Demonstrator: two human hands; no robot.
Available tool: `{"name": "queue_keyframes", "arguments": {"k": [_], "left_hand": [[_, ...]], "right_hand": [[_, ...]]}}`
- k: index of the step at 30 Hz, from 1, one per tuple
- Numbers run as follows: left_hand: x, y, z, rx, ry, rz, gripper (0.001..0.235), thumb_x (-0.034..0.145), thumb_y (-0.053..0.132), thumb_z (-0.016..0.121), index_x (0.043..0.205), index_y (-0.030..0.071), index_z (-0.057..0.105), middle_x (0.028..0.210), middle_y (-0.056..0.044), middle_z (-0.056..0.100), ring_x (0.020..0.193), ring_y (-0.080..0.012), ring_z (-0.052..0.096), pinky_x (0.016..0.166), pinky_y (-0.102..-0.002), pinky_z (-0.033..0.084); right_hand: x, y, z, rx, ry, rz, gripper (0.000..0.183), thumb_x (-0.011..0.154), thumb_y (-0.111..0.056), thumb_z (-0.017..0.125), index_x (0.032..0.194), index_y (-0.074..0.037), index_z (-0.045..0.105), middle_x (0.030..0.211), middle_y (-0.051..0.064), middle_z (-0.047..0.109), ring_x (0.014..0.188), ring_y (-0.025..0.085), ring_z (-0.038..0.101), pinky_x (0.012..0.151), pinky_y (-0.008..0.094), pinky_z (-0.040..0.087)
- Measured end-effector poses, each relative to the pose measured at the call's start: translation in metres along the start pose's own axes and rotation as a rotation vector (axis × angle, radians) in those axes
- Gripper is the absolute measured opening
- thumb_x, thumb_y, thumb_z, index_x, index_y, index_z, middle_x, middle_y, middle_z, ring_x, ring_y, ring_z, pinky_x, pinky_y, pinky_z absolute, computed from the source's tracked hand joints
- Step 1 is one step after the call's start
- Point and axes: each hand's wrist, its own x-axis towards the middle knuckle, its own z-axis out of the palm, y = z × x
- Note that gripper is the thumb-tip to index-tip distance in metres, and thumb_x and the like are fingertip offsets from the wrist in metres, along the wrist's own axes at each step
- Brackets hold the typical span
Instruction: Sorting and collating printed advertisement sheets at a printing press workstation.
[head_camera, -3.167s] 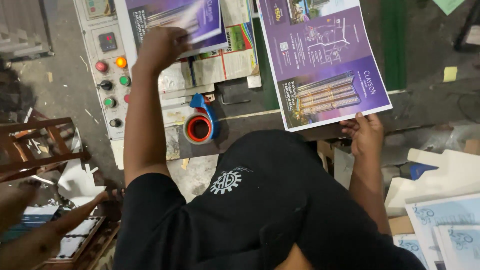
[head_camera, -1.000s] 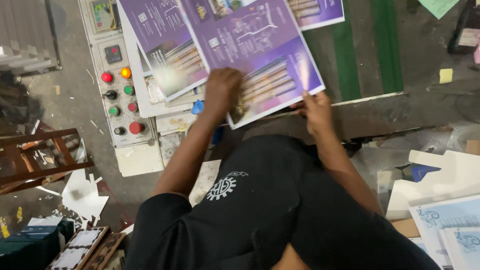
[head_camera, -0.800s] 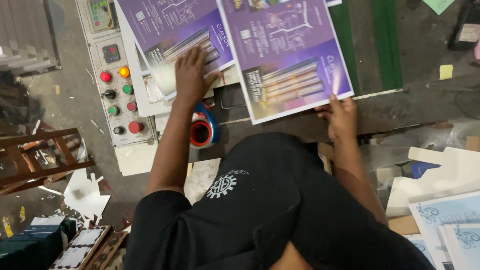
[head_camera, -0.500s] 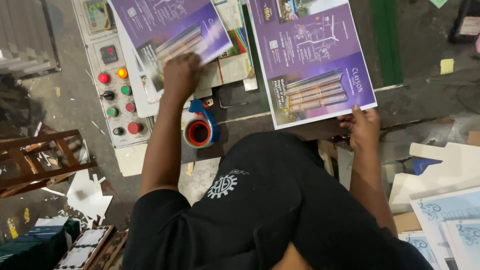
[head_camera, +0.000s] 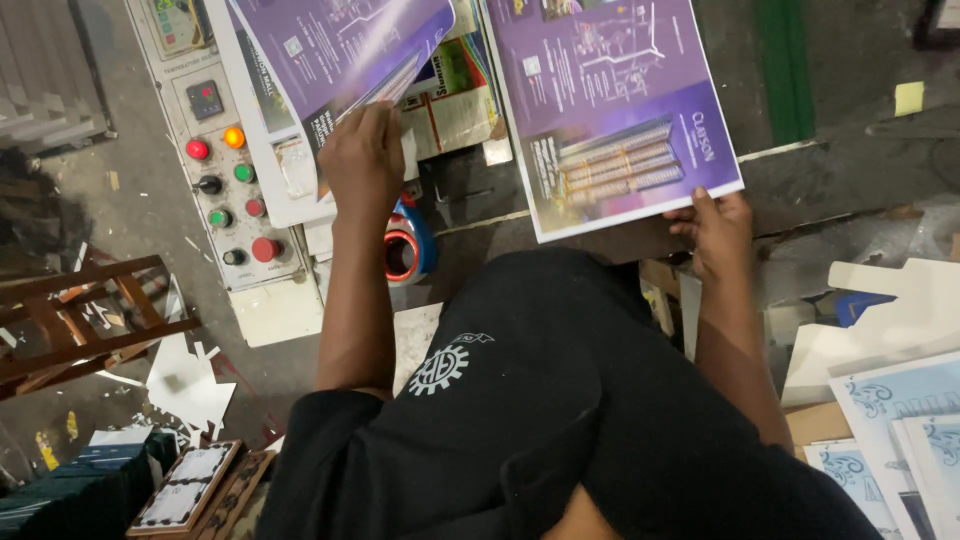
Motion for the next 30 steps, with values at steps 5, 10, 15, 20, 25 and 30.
{"name": "queue_keyframes", "arguments": {"k": [5, 10, 15, 20, 25, 30], "left_hand": [[-0.003, 0.005, -0.003, -0.048, -0.053, -0.086, 0.006, 0.101, 0.011, 0.072, 0.099, 0.006, 0.073, 0.090, -0.013, 0.072, 0.079, -0.0346, 0.069, 0.068, -0.045, 0.054], [-0.003, 0.008, -0.008, -0.063, -0.010, -0.063, 0.006, 0.100, 0.010, 0.072, 0.103, 0.005, 0.072, 0.098, -0.013, 0.073, 0.087, -0.0344, 0.071, 0.075, -0.044, 0.056], [-0.012, 0.022, -0.004, -0.124, 0.054, -0.027, 0.013, 0.096, 0.006, 0.075, 0.109, 0.004, 0.074, 0.109, -0.015, 0.074, 0.098, -0.0342, 0.073, 0.084, -0.042, 0.058], [-0.036, 0.056, 0.046, -0.216, -0.058, 0.095, 0.015, 0.096, 0.011, 0.079, 0.109, 0.004, 0.075, 0.114, -0.014, 0.073, 0.104, -0.0298, 0.071, 0.091, -0.040, 0.057], [-0.036, 0.103, 0.056, -0.287, -0.249, 0.158, 0.022, 0.088, 0.018, 0.076, 0.104, 0.004, 0.072, 0.115, -0.013, 0.072, 0.109, -0.0322, 0.068, 0.093, -0.047, 0.052], [-0.021, 0.063, 0.065, -0.343, -0.256, 0.214, 0.021, 0.088, 0.019, 0.078, 0.102, 0.004, 0.073, 0.112, -0.014, 0.072, 0.102, -0.0334, 0.067, 0.087, -0.048, 0.050]], "right_hand": [[0.039, -0.002, 0.028, -0.029, -0.029, -0.045, 0.024, 0.109, -0.017, 0.061, 0.129, -0.003, 0.059, 0.100, 0.009, 0.073, 0.075, 0.017, 0.073, 0.057, 0.027, 0.057], [0.063, -0.011, 0.042, -0.014, -0.044, -0.014, 0.025, 0.111, -0.020, 0.059, 0.130, -0.003, 0.061, 0.099, 0.010, 0.074, 0.076, 0.016, 0.073, 0.057, 0.027, 0.057], [0.051, 0.000, 0.051, -0.002, -0.042, 0.068, 0.035, 0.105, -0.018, 0.057, 0.139, -0.012, 0.056, 0.102, 0.012, 0.076, 0.073, 0.016, 0.072, 0.055, 0.026, 0.057], [0.014, -0.016, 0.111, -0.176, -0.271, 0.100, 0.037, 0.105, -0.020, 0.061, 0.140, -0.007, 0.061, 0.112, 0.013, 0.077, 0.080, 0.015, 0.072, 0.060, 0.025, 0.057], [0.009, -0.017, 0.149, -0.113, -0.525, 0.037, 0.032, 0.106, -0.019, 0.061, 0.135, -0.004, 0.062, 0.111, 0.010, 0.073, 0.086, 0.015, 0.073, 0.064, 0.025, 0.058], [0.019, -0.020, 0.140, -0.023, -0.388, -0.002, 0.023, 0.105, -0.016, 0.061, 0.124, -0.002, 0.064, 0.102, 0.009, 0.073, 0.081, 0.017, 0.074, 0.059, 0.028, 0.060]]}}
